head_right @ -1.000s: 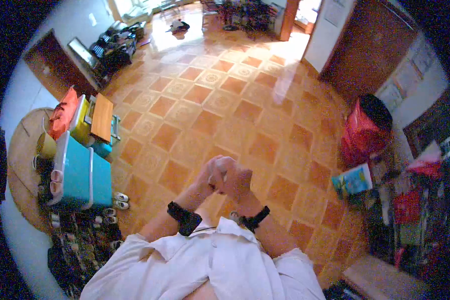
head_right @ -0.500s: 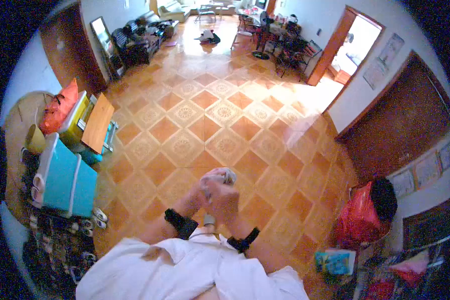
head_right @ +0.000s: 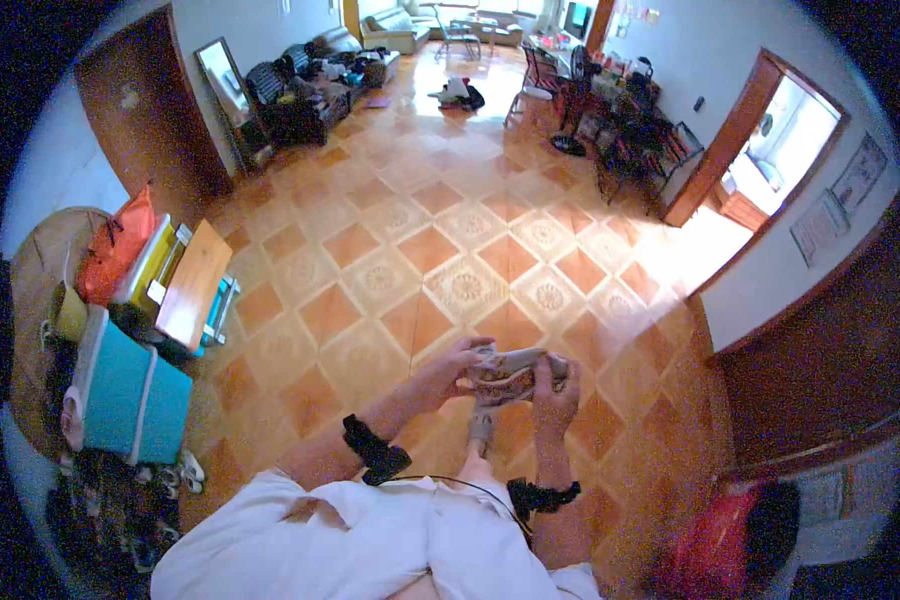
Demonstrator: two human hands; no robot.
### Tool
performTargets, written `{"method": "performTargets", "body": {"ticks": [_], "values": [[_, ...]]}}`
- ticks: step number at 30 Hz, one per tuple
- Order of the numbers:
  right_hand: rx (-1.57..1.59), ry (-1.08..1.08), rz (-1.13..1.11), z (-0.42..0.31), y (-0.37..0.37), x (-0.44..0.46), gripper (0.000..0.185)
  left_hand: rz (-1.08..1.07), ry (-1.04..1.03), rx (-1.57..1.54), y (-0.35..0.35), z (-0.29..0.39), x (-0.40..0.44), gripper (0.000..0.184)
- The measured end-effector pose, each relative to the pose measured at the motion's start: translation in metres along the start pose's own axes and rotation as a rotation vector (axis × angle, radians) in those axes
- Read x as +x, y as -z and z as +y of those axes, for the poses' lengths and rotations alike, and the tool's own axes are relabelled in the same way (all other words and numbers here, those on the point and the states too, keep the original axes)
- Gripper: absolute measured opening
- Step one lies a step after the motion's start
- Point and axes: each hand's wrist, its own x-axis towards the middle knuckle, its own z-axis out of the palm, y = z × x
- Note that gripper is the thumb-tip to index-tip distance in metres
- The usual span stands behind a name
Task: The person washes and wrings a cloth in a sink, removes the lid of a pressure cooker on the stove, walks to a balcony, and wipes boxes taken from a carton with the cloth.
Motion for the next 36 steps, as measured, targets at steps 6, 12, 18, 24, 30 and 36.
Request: {"method": "performTargets", "body": {"ticks": [6,12,18,24,30,36], "values": [[0.105,0.296,-0.418,-0.042,-0.106,0.154,0.025,-0.262,-0.264,0.013,0.039,0.038,0.211,0.048],[0.061,0.887,-0.644,-0.083,-0.206,0.271,0.028,-0.030,-0.386,-0.091,0.098,0.127,0.314,0.039],[-0.110,0.515,-0.477,-0.027,-0.363,0.430,0.029,0.193,-0.252,-0.409,0.169,0.234,0.431,0.015],[-0.303,0.461,-0.484,-0.040,-0.516,0.566,0.035,0.259,-0.419,-0.166,0.278,0.359,0.543,0.024],[0.165,0.007,-0.452,-0.030,-0.611,0.702,0.031,0.353,-0.379,0.441,0.383,0.487,0.614,0.042],[0.400,-0.264,-0.394,-0.016,-0.730,0.830,0.026,0.309,-0.274,0.592,0.493,0.580,0.693,0.051]]}}
